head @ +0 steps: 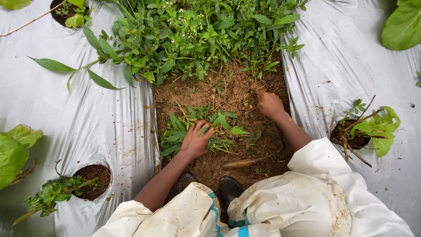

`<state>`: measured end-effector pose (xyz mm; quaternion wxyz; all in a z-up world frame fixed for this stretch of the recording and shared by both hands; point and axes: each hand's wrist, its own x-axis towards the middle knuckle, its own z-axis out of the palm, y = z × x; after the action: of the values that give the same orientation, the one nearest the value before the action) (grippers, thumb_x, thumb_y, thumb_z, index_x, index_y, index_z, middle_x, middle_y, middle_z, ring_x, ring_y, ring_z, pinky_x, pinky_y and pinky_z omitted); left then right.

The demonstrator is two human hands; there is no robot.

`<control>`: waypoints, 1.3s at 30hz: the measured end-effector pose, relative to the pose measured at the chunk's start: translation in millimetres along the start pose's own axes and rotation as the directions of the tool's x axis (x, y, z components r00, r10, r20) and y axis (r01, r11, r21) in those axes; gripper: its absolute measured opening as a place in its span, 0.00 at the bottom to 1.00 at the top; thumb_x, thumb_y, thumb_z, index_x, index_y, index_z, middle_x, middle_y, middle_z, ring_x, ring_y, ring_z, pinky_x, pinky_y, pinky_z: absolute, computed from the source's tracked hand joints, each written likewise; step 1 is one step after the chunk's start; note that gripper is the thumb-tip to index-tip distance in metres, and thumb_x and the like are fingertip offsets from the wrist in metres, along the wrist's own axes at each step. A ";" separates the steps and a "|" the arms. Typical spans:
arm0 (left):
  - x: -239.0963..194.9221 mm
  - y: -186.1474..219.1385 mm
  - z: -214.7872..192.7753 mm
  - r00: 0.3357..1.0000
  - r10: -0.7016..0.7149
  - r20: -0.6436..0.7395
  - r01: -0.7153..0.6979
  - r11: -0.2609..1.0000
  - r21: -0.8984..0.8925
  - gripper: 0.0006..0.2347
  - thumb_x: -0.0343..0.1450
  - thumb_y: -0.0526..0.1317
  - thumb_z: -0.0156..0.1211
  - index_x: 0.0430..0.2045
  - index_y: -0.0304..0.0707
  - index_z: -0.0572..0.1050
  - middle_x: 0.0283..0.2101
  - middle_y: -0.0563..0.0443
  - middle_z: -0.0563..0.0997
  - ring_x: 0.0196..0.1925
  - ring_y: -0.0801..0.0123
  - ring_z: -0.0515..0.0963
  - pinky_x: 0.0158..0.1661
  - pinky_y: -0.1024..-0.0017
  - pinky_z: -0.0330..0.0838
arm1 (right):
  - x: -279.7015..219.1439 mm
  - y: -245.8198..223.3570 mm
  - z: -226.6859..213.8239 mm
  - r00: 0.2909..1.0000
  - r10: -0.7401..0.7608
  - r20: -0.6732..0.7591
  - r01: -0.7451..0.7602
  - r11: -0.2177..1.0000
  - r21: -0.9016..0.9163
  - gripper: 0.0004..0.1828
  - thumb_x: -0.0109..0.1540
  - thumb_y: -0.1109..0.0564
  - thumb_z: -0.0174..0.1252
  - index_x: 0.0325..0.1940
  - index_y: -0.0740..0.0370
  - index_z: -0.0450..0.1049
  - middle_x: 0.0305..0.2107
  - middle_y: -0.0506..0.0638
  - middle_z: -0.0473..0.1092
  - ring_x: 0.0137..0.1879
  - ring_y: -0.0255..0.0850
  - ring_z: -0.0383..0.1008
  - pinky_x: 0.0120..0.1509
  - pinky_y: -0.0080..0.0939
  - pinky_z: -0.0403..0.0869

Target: The person is kneeling in a garden bed and removing weeds by hand. They pull up small green plants from the soil and gather them into a pile. The person also uses a small hand hoe to loosen the soil around the weeds before pulling them out.

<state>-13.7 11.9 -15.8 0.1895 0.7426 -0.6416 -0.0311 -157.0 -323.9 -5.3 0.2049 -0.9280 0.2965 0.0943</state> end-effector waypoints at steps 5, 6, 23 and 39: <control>-0.7 -0.1 -1.2 1.000 0.001 0.020 -0.001 1.000 -0.004 0.36 0.42 0.40 0.82 0.47 0.40 0.73 0.53 0.46 0.73 0.62 0.47 0.68 0.48 0.50 0.74 | 9.2 -25.4 -75.5 0.998 0.060 0.009 -0.057 0.866 0.496 0.19 0.76 0.53 0.39 0.51 0.69 0.71 0.32 0.63 0.72 0.37 0.54 0.74 0.43 0.57 0.75; -1.3 -0.6 -1.7 1.000 0.005 0.029 -0.004 1.000 -0.006 0.36 0.43 0.40 0.83 0.47 0.39 0.73 0.53 0.46 0.73 0.62 0.47 0.68 0.49 0.49 0.73 | 5.4 -39.5 -96.6 0.997 0.069 -0.017 -0.043 0.773 0.633 0.19 0.77 0.50 0.37 0.53 0.66 0.69 0.33 0.58 0.69 0.38 0.51 0.72 0.46 0.55 0.74; 12.3 14.0 -59.2 0.997 -0.064 0.031 0.066 0.996 -0.067 0.23 0.55 0.29 0.74 0.45 0.35 0.80 0.76 0.40 0.53 0.77 0.40 0.53 0.48 0.56 0.75 | -19.1 -111.7 38.5 0.766 -0.615 0.186 0.615 0.786 0.068 0.09 0.72 0.55 0.51 0.50 0.62 0.74 0.44 0.61 0.77 0.66 0.52 0.70 0.75 0.59 0.63; -15.4 -25.6 73.3 0.992 -0.021 0.126 0.030 0.997 -0.073 0.35 0.51 0.39 0.76 0.56 0.41 0.72 0.57 0.41 0.72 0.63 0.46 0.72 0.48 0.47 0.74 | -26.8 -120.0 43.6 0.952 -0.282 -0.122 0.306 0.907 0.289 0.20 0.71 0.49 0.56 0.63 0.62 0.70 0.58 0.64 0.65 0.66 0.64 0.65 0.68 0.67 0.68</control>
<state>-13.5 11.7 -94.9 0.1764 0.7397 -0.6411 -0.1039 -110.2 -202.3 2.4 0.3459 -0.9222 0.1718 -0.0204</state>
